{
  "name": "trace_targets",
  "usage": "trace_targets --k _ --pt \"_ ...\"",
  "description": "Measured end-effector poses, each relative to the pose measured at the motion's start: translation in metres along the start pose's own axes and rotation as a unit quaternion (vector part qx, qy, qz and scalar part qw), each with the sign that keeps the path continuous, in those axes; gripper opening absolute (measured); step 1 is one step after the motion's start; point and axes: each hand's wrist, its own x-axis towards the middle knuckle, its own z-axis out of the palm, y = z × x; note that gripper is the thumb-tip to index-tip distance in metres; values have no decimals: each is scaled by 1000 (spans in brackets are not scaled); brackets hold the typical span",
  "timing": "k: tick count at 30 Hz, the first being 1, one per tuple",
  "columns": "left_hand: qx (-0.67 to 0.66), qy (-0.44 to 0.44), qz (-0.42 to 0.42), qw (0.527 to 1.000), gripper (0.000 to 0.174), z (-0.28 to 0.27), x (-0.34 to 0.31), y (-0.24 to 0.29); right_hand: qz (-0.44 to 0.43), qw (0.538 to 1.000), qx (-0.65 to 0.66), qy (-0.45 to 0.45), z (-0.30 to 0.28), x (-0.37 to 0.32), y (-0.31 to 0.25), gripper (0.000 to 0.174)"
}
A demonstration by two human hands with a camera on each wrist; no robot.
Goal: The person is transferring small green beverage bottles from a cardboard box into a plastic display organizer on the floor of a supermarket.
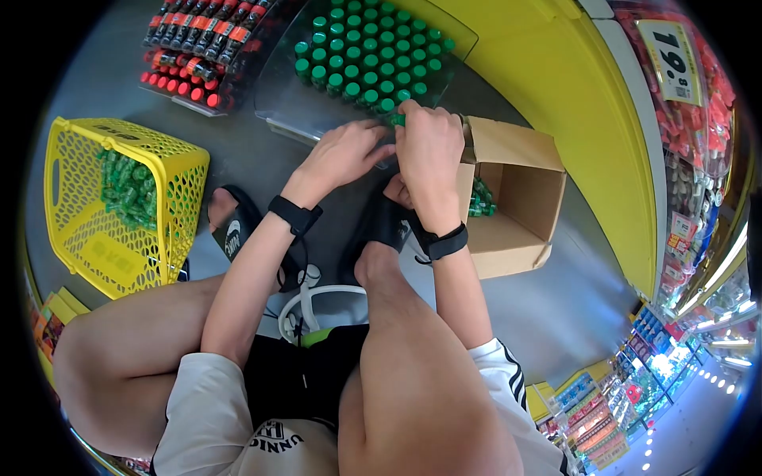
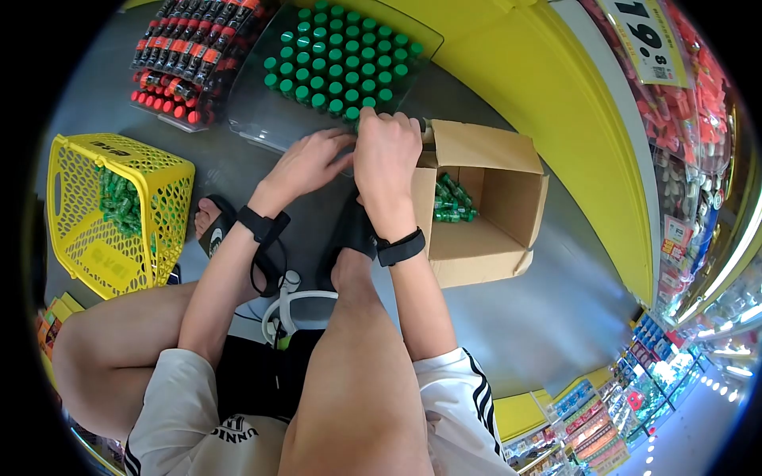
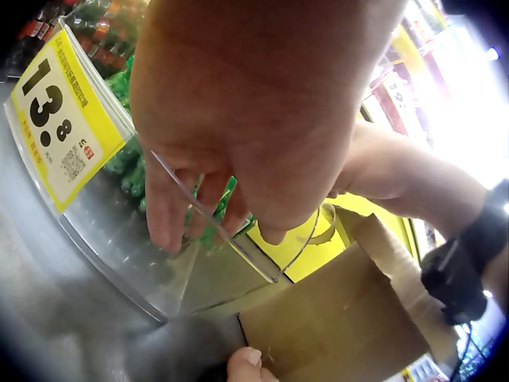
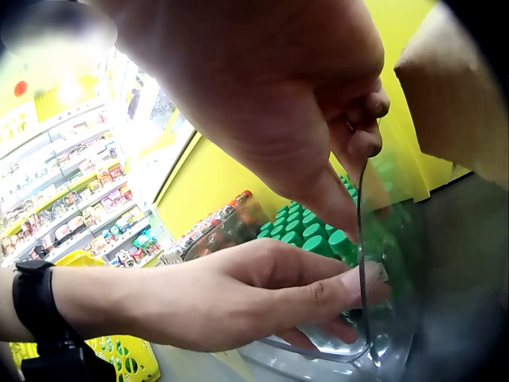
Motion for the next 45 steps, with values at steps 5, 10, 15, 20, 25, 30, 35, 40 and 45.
trace_targets --k 5,10,15,20,25,30,35,40,45 --pt "-26 21 18 999 32 4 2 -1 6 1000 -15 16 12 2 1 6" --pt "-5 47 33 998 34 13 6 -7 2 999 -13 32 20 4 6 7" --pt "-20 -1 0 1000 31 6 6 0 25 999 -9 -23 16 5 8 17" --pt "-6 3 1 1000 30 10 9 -4 50 998 -2 -34 16 5 6 19" --pt "23 2 -16 1000 30 10 9 -3 96 994 3 -60 13 6 1 21" --pt "43 -1 -8 999 34 14 10 -6 103 993 3 -50 11 5 0 22" --pt "49 -16 -20 998 36 15 12 -7 104 993 10 -49 11 5 3 21" --pt "52 -23 -30 998 36 12 11 -4 112 992 13 -65 8 6 1 20" --pt "52 0 -14 999 34 11 8 -4 110 992 26 -52 8 4 -3 19"
